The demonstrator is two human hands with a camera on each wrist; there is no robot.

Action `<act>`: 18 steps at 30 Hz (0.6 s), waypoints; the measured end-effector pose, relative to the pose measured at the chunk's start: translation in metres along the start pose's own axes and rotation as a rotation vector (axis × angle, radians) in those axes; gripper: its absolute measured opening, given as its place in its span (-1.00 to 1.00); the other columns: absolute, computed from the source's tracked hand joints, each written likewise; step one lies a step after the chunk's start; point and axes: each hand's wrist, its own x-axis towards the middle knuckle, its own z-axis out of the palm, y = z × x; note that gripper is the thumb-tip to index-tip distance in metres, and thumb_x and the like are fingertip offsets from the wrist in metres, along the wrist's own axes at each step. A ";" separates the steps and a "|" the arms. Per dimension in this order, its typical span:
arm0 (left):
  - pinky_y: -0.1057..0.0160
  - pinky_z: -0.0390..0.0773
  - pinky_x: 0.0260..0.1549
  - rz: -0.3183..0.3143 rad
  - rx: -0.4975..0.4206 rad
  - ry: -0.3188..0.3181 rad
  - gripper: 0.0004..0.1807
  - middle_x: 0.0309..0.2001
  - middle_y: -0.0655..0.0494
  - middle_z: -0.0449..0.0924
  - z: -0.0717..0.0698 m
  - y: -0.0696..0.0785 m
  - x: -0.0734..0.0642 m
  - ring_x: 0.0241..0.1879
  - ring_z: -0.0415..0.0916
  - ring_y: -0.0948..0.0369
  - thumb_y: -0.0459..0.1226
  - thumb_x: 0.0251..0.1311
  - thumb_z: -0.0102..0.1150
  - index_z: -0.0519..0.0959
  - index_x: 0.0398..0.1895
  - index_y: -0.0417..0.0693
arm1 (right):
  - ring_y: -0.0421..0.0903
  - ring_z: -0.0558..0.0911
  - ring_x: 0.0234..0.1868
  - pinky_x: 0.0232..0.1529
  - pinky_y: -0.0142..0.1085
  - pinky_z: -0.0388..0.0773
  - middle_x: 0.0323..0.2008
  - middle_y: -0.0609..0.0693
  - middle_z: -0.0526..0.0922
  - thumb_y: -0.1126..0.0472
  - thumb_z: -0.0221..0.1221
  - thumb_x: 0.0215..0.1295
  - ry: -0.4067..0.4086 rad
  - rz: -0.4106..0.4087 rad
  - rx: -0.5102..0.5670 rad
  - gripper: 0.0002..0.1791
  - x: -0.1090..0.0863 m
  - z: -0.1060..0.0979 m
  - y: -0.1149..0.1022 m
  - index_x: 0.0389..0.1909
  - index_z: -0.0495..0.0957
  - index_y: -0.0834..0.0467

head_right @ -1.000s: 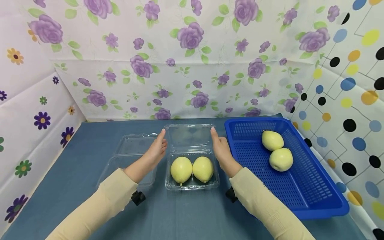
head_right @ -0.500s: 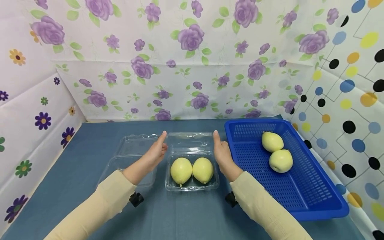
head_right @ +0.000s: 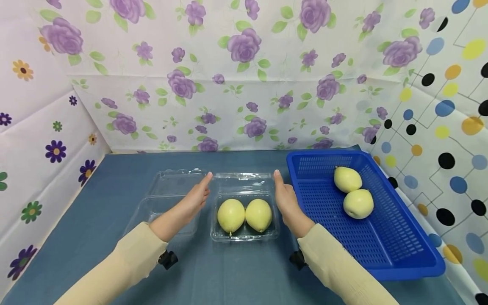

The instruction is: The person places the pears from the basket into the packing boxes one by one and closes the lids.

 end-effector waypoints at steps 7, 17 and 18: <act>-0.29 -0.12 0.34 0.025 -0.093 -0.091 -0.03 0.48 -0.28 -0.55 0.001 -0.010 -0.007 0.45 -0.45 -0.26 0.29 0.33 -0.37 -0.27 0.51 -0.21 | 0.28 -0.28 0.48 0.39 0.25 -0.23 0.49 0.27 -0.37 -0.49 -0.55 0.29 -0.026 0.069 0.029 0.03 -0.011 0.000 0.005 0.49 -0.41 0.21; -0.39 -0.04 0.27 -0.005 -0.158 -0.156 -0.09 0.49 -0.26 -0.49 0.001 -0.017 -0.018 0.42 -0.38 -0.36 0.35 0.28 -0.37 -0.19 0.54 0.06 | 0.34 -0.38 0.45 0.35 0.33 -0.29 0.47 0.28 -0.50 -0.54 -0.49 0.22 -0.046 0.137 0.089 0.10 -0.024 0.002 0.009 0.47 -0.51 0.19; -0.40 -0.04 0.26 -0.009 -0.170 -0.156 -0.08 0.49 -0.29 -0.48 0.002 -0.017 -0.019 0.42 -0.38 -0.37 0.35 0.28 -0.36 -0.19 0.54 0.06 | 0.35 -0.37 0.45 0.35 0.33 -0.29 0.47 0.29 -0.50 -0.55 -0.48 0.22 -0.049 0.139 0.092 0.11 -0.025 0.002 0.009 0.47 -0.51 0.19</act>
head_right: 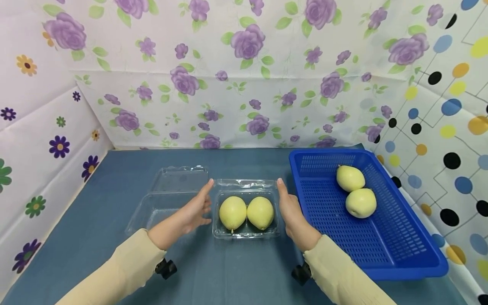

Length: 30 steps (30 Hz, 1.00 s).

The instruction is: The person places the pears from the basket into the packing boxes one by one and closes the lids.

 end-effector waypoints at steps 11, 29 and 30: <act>-0.39 0.04 0.24 -0.072 -0.053 -0.005 0.05 0.42 -0.51 -0.35 0.004 -0.009 -0.007 0.41 -0.27 -0.37 0.39 0.21 -0.29 -0.32 0.53 -0.03 | 0.42 -0.28 0.43 0.36 0.31 -0.28 0.45 0.36 -0.45 -0.49 -0.45 0.29 -0.012 0.011 0.032 0.07 -0.008 0.001 0.007 0.46 -0.51 0.24; -0.27 0.01 0.32 -0.159 -0.189 -0.074 0.18 0.34 -0.67 -0.35 0.009 -0.024 -0.022 0.36 -0.27 -0.45 0.33 0.25 -0.24 -0.39 0.40 -0.52 | 0.32 -0.02 0.40 0.34 0.15 0.12 0.45 0.40 -0.24 -0.53 -0.34 0.24 -0.011 -0.006 0.232 0.13 -0.020 0.017 0.038 0.49 -0.40 0.25; -0.25 0.03 0.32 -0.169 -0.199 -0.074 0.19 0.33 -0.69 -0.34 0.009 -0.025 -0.024 0.35 -0.25 -0.46 0.34 0.25 -0.23 -0.40 0.40 -0.51 | 0.32 -0.02 0.41 0.32 0.14 0.15 0.46 0.40 -0.26 -0.54 -0.33 0.22 -0.016 0.002 0.249 0.15 -0.021 0.017 0.040 0.48 -0.41 0.25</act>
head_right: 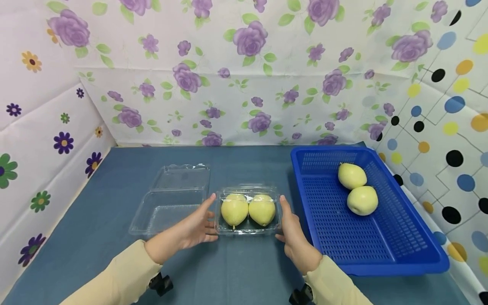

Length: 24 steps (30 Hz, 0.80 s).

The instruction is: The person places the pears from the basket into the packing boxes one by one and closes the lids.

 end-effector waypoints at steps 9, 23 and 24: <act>-0.12 0.27 0.27 0.000 0.028 -0.008 0.16 0.23 -0.70 -0.01 0.002 -0.014 -0.004 0.27 0.13 -0.41 0.35 0.26 -0.30 -0.34 0.40 -0.53 | 0.05 0.33 -0.02 0.03 -0.06 0.41 0.17 0.32 0.20 -0.54 -0.32 0.22 0.025 -0.005 0.036 0.16 0.000 0.001 0.016 0.46 -0.23 0.37; -0.07 0.47 0.11 0.026 0.131 -0.065 -0.06 0.07 -0.46 0.44 -0.005 -0.040 0.000 0.10 0.47 -0.22 0.27 0.36 -0.42 0.07 0.23 -0.55 | -0.11 0.37 -0.26 -0.17 -0.25 0.43 -0.28 -0.02 0.33 -0.41 -0.22 0.33 0.025 0.033 0.088 -0.03 0.003 -0.002 0.035 0.38 -0.06 0.35; -0.06 0.47 0.11 0.038 0.137 -0.060 -0.08 0.06 -0.45 0.44 -0.005 -0.042 0.000 0.08 0.48 -0.21 0.25 0.37 -0.42 0.07 0.23 -0.55 | -0.11 0.37 -0.24 -0.16 -0.25 0.43 -0.25 -0.01 0.33 -0.38 -0.21 0.34 0.027 0.030 0.095 -0.05 0.003 -0.002 0.036 0.38 -0.05 0.35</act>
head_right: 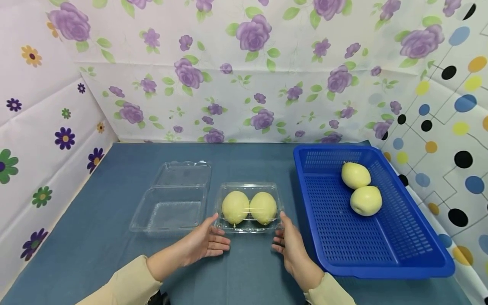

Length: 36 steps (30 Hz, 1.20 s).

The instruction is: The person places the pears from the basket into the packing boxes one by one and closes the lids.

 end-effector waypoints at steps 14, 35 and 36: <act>-0.05 0.48 0.09 0.036 0.040 0.047 -0.45 0.01 -0.38 0.47 -0.004 -0.005 0.010 0.05 0.50 -0.17 -0.06 0.47 -0.38 0.18 0.14 -0.46 | -0.16 0.44 -0.28 -0.20 -0.31 0.46 -0.28 -0.04 0.39 -0.03 -0.15 0.47 0.032 -0.079 0.034 -0.36 0.004 0.000 0.010 0.33 -0.05 0.31; 0.13 0.62 -0.09 0.084 -0.023 0.014 -0.63 -0.22 -0.08 0.65 -0.003 -0.013 0.014 -0.25 0.65 0.20 -0.23 0.48 -0.31 0.44 -0.14 -0.36 | -0.20 0.45 -0.44 -0.37 -0.41 0.49 -0.47 -0.09 0.43 0.22 -0.18 0.45 0.084 -0.147 -0.012 -0.80 0.010 0.001 0.018 -0.24 0.34 0.27; 0.14 0.63 -0.09 0.088 -0.031 0.015 -0.64 -0.23 -0.07 0.65 -0.003 -0.014 0.014 -0.26 0.65 0.21 -0.24 0.47 -0.31 0.45 -0.16 -0.35 | -0.20 0.45 -0.44 -0.37 -0.41 0.49 -0.47 -0.09 0.43 0.23 -0.18 0.45 0.087 -0.153 -0.013 -0.80 0.010 0.001 0.018 -0.25 0.34 0.27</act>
